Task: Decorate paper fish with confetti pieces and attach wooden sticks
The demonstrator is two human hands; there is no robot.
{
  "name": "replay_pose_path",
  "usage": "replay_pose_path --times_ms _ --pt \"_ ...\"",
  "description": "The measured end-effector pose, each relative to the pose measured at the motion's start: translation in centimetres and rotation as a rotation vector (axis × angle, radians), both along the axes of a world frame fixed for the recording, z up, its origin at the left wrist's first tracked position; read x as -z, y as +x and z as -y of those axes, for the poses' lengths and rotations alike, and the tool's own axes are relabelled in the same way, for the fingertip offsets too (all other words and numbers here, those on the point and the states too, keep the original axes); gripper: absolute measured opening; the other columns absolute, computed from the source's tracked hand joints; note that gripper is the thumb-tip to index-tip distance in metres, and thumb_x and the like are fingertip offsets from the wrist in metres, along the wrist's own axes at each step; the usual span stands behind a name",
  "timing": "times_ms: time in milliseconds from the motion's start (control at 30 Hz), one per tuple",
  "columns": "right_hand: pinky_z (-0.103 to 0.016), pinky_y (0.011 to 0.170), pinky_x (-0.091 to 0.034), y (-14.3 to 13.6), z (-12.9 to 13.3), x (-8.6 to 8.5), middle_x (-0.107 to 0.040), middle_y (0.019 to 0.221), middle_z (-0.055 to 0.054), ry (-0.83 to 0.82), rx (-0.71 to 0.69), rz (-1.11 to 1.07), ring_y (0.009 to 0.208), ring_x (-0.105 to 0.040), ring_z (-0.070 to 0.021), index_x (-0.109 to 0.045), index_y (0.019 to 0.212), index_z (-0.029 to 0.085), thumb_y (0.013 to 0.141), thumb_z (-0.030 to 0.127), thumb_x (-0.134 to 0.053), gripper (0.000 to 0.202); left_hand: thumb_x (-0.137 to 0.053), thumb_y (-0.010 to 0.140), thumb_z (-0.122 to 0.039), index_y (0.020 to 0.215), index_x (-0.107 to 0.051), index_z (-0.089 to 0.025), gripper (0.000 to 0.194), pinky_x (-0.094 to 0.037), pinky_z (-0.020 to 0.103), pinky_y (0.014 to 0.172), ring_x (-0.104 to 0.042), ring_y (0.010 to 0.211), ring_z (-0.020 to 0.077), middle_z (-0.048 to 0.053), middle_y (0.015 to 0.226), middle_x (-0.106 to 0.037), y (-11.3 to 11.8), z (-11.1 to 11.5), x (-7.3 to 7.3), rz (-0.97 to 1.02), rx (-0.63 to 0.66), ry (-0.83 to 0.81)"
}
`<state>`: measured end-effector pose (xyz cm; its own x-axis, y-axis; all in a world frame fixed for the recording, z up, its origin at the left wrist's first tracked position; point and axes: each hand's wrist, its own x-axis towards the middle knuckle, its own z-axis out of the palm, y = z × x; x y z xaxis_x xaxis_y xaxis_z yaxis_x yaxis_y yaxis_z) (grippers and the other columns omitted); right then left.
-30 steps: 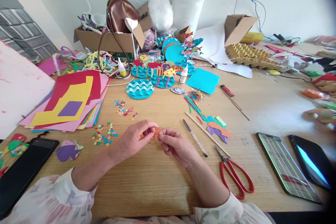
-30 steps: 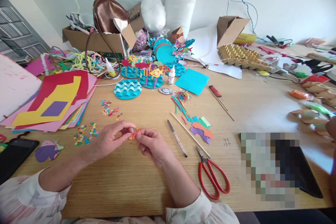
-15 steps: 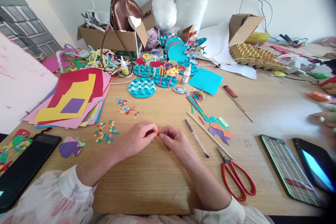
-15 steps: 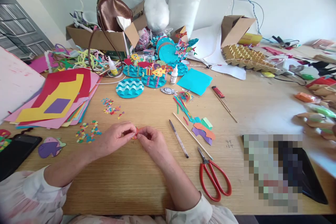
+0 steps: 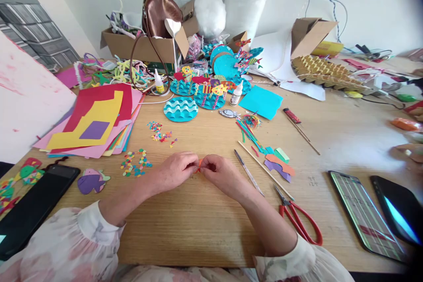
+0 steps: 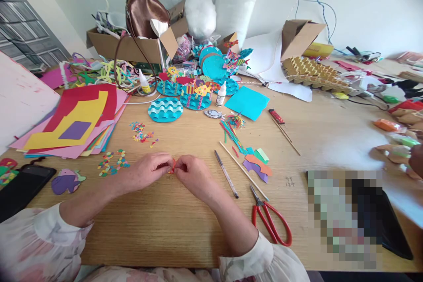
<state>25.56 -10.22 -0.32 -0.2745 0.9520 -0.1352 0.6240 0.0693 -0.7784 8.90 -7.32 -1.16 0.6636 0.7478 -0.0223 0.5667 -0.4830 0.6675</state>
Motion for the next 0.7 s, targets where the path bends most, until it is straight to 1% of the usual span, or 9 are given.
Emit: replay_pose_path --times_ms 133,200,267,333,367,533,600,700 --pt "-0.019 0.05 -0.028 -0.1 -0.2 0.4 -0.052 0.057 0.004 -0.009 -0.011 -0.024 0.054 -0.043 -0.0076 -0.06 0.065 0.016 0.069 0.012 -0.046 0.015 -0.046 0.08 -0.01 0.076 -0.057 -0.016 0.013 -0.038 0.021 0.064 -0.052 0.069 0.0108 -0.001 0.074 -0.057 -0.1 -0.1 -0.3 -0.014 0.001 0.004" --pt "-0.019 0.05 -0.028 -0.2 -0.2 0.6 -0.053 0.057 0.004 -0.039 0.022 -0.033 0.054 -0.043 -0.0079 -0.061 0.065 0.016 0.069 0.013 -0.047 0.015 -0.046 0.082 -0.013 0.078 -0.057 -0.017 0.012 -0.04 0.021 0.065 -0.053 0.07 0.0112 -0.001 0.075 -0.058 -0.4 0.1 -0.5 -0.033 -0.017 0.022" --pt "-0.019 0.05 -0.028 -0.4 -0.1 0.9 -0.053 0.056 0.004 -0.071 0.068 -0.018 0.053 -0.043 -0.008 -0.061 0.064 0.016 0.069 0.015 -0.048 0.014 -0.045 0.083 -0.014 0.079 -0.056 -0.016 0.012 -0.041 0.022 0.066 -0.053 0.071 0.0122 0.0 0.076 -0.059 -1.0 0.4 -0.4 -0.07 -0.056 0.087" --pt "-0.019 0.05 -0.027 -0.8 0.1 1.1 -0.054 0.055 0.003 -0.08 0.11 0.021 0.052 -0.043 -0.0081 -0.061 0.061 0.016 0.068 0.015 -0.048 0.014 -0.044 0.084 -0.013 0.08 -0.057 -0.016 0.014 -0.043 0.025 0.069 -0.054 0.074 0.0138 0.002 0.078 -0.059 -1.8 0.9 0.1 -0.103 -0.072 0.192" --pt "-0.019 0.05 -0.027 -0.9 0.2 1.3 -0.054 0.054 0.003 -0.071 0.128 0.044 0.052 -0.043 -0.0082 -0.06 0.06 0.017 0.068 0.015 -0.048 0.015 -0.042 0.084 -0.011 0.082 -0.057 -0.015 0.015 -0.044 0.026 0.072 -0.054 0.077 0.0147 0.003 0.081 -0.059 -2.2 1.2 0.5 -0.109 -0.057 0.248" --pt "-0.021 0.052 -0.027 -2.0 0.7 1.9 -0.059 0.058 0.001 -0.003 0.171 0.151 0.054 -0.047 -0.0098 -0.06 0.059 0.018 0.069 0.014 -0.046 0.018 -0.038 0.086 -0.008 0.097 -0.057 -0.012 0.022 -0.044 0.031 0.085 -0.05 0.094 0.0182 0.007 0.096 -0.059 -3.6 2.2 2.5 -0.099 0.1 0.478" --pt "-0.021 0.053 -0.027 -2.3 0.7 1.9 -0.061 0.06 0.0 0.013 0.196 0.201 0.056 -0.048 -0.0104 -0.061 0.06 0.018 0.07 0.014 -0.047 0.018 -0.038 0.087 -0.009 0.1 -0.056 -0.012 0.023 -0.043 0.032 0.088 -0.049 0.096 0.0179 0.008 0.1 -0.058 -3.8 2.4 2.8 -0.103 0.121 0.525" --pt "-0.022 0.053 -0.028 -2.8 0.8 1.8 -0.063 0.062 -0.002 0.028 0.226 0.264 0.057 -0.049 -0.0113 -0.061 0.061 0.018 0.073 0.016 -0.049 0.017 -0.038 0.088 -0.011 0.102 -0.057 -0.012 0.023 -0.044 0.031 0.087 -0.048 0.096 0.0177 0.008 0.102 -0.057 -4.0 2.5 2.9 -0.113 0.134 0.562"
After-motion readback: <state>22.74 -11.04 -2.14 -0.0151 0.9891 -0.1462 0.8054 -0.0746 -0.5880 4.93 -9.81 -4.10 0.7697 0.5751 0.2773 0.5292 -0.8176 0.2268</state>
